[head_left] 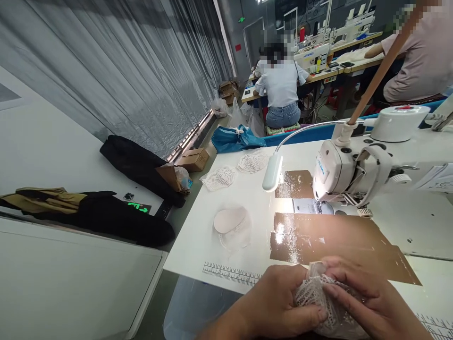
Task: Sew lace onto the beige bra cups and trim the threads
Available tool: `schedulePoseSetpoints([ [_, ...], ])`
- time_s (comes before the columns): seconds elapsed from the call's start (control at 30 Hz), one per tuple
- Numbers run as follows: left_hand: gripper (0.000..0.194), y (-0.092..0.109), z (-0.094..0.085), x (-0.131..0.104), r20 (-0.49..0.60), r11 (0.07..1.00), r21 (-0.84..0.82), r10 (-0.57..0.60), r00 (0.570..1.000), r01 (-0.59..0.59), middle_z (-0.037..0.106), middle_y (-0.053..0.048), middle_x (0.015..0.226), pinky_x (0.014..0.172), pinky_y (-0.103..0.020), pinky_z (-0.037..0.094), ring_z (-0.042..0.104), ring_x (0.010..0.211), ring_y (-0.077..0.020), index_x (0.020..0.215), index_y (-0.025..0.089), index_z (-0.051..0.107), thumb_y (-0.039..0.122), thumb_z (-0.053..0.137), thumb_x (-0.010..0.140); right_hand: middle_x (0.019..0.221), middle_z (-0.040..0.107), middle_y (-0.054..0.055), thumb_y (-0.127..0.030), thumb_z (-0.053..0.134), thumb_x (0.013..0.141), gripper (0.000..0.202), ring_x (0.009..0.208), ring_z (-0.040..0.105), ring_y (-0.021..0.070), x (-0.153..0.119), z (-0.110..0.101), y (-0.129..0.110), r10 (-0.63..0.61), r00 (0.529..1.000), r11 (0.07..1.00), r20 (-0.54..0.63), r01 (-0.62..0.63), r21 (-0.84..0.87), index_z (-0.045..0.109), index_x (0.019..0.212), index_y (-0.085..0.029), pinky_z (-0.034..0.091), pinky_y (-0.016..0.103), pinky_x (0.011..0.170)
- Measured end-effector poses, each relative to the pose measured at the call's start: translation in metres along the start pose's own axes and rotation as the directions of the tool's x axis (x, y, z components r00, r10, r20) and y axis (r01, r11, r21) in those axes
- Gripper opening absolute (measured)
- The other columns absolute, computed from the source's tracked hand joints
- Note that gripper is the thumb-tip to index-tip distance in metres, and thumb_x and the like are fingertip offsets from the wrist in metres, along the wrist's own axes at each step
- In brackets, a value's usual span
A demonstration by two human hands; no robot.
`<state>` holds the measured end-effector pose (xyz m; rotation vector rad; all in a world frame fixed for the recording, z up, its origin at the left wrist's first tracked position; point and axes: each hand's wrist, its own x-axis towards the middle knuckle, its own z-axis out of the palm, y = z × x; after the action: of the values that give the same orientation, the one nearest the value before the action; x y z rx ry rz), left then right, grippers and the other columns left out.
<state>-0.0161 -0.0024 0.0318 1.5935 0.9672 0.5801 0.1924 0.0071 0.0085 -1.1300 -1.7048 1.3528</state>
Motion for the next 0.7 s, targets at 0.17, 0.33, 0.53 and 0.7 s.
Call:
schedulePoseSetpoints([
  [0.17, 0.031, -0.001, -0.001, 0.003, 0.020, 0.998, -0.056, 0.010, 1.000, -0.009, 0.053, 0.000, 0.078, 0.064, -0.021, 0.036, 0.046, 0.070, -0.0122, 0.098, 0.013, 0.066, 0.040, 0.066, 0.083, 0.082, 0.067, 0.005, -0.052, 0.057, 0.088, 0.035, 0.081, 0.062, 0.0226, -0.001, 0.000, -0.005, 0.053, 0.993, 0.998, -0.105, -0.057, -0.038, 0.068, 0.067, -0.026, 0.051, 0.028, 0.073],
  [0.33, 0.038, -0.002, -0.002, 0.010, -0.034, 0.984, -0.172, -0.042, 0.999, 0.036, 0.054, -0.001, 0.078, 0.062, -0.020, 0.037, 0.046, 0.070, -0.0118, 0.098, 0.010, 0.067, 0.044, 0.070, 0.080, 0.077, 0.068, 0.003, -0.051, 0.059, 0.087, 0.035, 0.074, 0.064, 0.0199, 0.000, 0.004, 0.000, 0.075, 0.988, 0.997, -0.133, -0.076, -0.006, 0.064, 0.065, -0.024, 0.048, 0.027, 0.068],
  [0.53, 0.040, -0.012, 0.001, 0.018, -0.052, 0.966, -0.244, -0.101, 0.994, 0.085, 0.054, -0.001, 0.074, 0.061, -0.021, 0.038, 0.046, 0.067, -0.0111, 0.095, 0.009, 0.068, 0.044, 0.075, 0.076, 0.071, 0.066, 0.001, -0.050, 0.058, 0.088, 0.036, 0.066, 0.061, 0.0172, 0.001, 0.004, 0.004, 0.082, 0.988, 0.997, -0.134, -0.080, 0.023, 0.061, 0.063, -0.023, 0.044, 0.027, 0.063],
  [0.7, 0.031, -0.009, 0.003, 0.024, -0.084, 0.984, -0.176, -0.041, 0.996, 0.025, 0.057, -0.002, 0.076, 0.064, -0.021, 0.039, 0.049, 0.070, -0.0126, 0.089, 0.010, 0.070, 0.040, 0.071, 0.079, 0.068, 0.067, 0.001, -0.050, 0.060, 0.085, 0.035, 0.064, 0.061, 0.0180, 0.002, 0.003, 0.007, 0.087, 0.982, 0.996, -0.165, -0.085, 0.020, 0.062, 0.062, -0.024, 0.045, 0.028, 0.062],
])
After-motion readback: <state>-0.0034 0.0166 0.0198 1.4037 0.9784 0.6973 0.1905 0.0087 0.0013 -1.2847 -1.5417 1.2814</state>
